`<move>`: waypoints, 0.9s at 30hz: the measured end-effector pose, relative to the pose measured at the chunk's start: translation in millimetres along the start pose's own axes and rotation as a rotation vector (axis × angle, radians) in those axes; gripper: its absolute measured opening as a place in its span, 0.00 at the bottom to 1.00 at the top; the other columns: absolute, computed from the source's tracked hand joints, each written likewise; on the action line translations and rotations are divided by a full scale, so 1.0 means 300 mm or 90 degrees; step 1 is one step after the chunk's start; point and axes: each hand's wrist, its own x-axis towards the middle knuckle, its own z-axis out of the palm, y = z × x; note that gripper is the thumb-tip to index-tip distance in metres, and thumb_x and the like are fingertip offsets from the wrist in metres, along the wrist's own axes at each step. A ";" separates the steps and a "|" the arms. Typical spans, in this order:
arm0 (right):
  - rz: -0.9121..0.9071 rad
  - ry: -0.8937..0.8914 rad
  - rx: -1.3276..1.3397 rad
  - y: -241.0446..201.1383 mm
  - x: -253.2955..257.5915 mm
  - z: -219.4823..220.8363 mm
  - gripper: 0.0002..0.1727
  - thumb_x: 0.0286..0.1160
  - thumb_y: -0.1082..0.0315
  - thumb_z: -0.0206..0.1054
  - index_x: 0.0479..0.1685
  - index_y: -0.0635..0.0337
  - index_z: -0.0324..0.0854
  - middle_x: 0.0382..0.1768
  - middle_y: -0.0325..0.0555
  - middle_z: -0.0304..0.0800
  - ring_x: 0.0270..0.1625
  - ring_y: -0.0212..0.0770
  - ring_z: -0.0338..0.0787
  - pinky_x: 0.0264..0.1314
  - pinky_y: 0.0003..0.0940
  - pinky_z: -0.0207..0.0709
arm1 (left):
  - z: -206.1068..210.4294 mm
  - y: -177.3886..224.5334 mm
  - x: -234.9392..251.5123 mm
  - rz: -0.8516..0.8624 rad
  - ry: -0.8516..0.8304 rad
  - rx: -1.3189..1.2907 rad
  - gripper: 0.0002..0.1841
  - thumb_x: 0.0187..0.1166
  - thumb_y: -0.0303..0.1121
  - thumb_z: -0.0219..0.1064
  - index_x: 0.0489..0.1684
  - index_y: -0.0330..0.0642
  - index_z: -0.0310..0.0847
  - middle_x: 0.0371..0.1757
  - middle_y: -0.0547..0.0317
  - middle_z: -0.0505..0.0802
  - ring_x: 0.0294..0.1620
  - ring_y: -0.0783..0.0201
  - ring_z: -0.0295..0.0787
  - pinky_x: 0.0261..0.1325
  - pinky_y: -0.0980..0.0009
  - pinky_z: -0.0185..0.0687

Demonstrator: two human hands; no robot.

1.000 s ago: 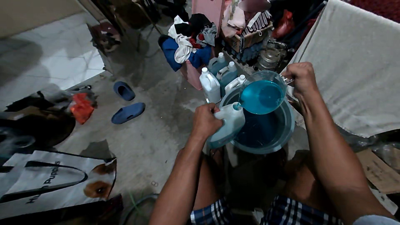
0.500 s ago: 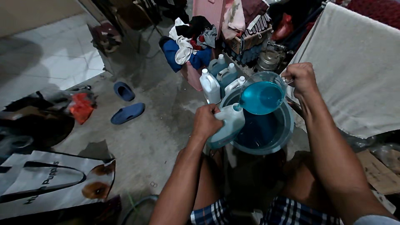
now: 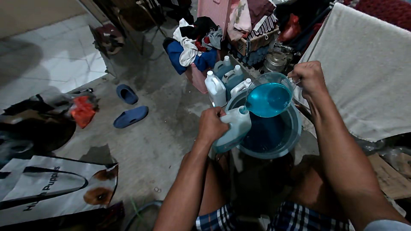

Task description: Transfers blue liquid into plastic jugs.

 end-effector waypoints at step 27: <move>-0.010 -0.017 -0.053 -0.033 0.021 0.000 0.20 0.64 0.70 0.64 0.05 0.44 0.70 0.10 0.24 0.74 0.14 0.21 0.69 0.17 0.22 0.63 | 0.001 -0.001 0.002 -0.004 -0.003 -0.003 0.12 0.51 0.28 0.84 0.26 0.47 0.86 0.25 0.58 0.89 0.28 0.57 0.86 0.30 0.49 0.81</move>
